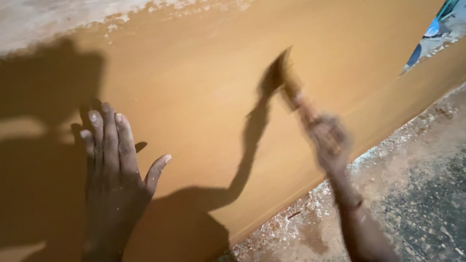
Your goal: The person uses a trowel to apply and smooth a tan plaster-like material onto a vertical wall surface. The left hand rests against the wall for support while the right hand spreads the material in broad strokes.
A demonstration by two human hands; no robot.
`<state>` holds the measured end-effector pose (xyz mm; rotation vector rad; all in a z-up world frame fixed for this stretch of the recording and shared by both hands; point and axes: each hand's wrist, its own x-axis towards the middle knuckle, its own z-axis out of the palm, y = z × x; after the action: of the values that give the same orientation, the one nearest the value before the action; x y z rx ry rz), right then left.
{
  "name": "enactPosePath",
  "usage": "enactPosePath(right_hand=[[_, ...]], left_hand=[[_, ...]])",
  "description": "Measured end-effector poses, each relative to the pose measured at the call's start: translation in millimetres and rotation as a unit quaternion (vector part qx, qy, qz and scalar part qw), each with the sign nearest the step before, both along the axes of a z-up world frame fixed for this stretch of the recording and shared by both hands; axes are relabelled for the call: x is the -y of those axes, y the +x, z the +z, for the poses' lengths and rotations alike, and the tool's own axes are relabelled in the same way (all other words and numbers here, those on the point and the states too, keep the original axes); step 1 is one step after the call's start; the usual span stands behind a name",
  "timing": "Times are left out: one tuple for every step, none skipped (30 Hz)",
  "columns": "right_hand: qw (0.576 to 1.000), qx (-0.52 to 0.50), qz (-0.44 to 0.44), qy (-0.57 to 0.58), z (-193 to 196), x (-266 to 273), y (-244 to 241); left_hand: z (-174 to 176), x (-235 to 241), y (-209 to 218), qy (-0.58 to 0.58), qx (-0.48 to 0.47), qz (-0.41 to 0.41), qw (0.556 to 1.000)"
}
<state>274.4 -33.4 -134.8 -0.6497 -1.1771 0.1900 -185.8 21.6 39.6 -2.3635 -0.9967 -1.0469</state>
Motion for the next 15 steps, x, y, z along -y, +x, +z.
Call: enactPosePath(right_hand=[[0.994, 0.099, -0.021, 0.05, -12, -2, -41], [0.995, 0.079, 0.048, 0.041, -22, 9, -73], [0.993, 0.102, 0.043, 0.029, -31, 13, -104], [0.991, 0.125, 0.039, 0.016, -36, 14, -127], [0.992, 0.109, 0.062, 0.008, -36, 13, -143], [0.992, 0.092, 0.085, -0.001, -34, 13, -155], [0.991, 0.076, 0.108, -0.009, -29, 12, -159], [0.992, 0.109, 0.066, 0.01, -22, 12, -155], [0.989, 0.143, 0.024, 0.028, -13, 14, -145], [0.994, 0.109, -0.02, 0.019, -5, 17, -135], [0.995, 0.075, -0.064, 0.009, 1, 23, -123], [0.993, 0.041, -0.108, 0.0, 7, 29, -107], [0.988, 0.008, -0.152, -0.008, 10, 35, -91], [0.98, -0.026, -0.195, -0.016, 11, 42, -74], [0.969, -0.058, -0.239, -0.023, 11, 49, -57]], left_hand=[[0, 1, -2, 0.004, -0.004, 0.002, 1.0], [0, 1, -3, 0.007, -0.008, 0.003, 1.0], [1, 1, -4, 0.011, -0.012, 0.004, 1.0], [2, 1, -6, 0.011, -0.013, 0.001, 1.0], [3, 0, -8, 0.012, -0.014, -0.003, 1.0], [4, 0, -11, 0.012, -0.016, -0.007, 1.0], [4, -1, -13, 0.013, -0.014, -0.012, 1.0], [4, -2, -17, 0.014, -0.013, -0.016, 1.0], [3, -2, -20, 0.015, -0.011, -0.021, 1.0], [1, -3, -24, 0.023, -0.009, -0.029, 0.999], [-1, -2, -30, 0.03, -0.007, -0.036, 0.999], [-3, -2, -35, 0.037, -0.005, -0.043, 0.998], [-5, -3, -41, 0.042, -0.007, -0.046, 0.998], [-8, -5, -46, 0.048, -0.008, -0.048, 0.998], [-10, -7, -49, 0.053, -0.009, -0.05, 0.997]])
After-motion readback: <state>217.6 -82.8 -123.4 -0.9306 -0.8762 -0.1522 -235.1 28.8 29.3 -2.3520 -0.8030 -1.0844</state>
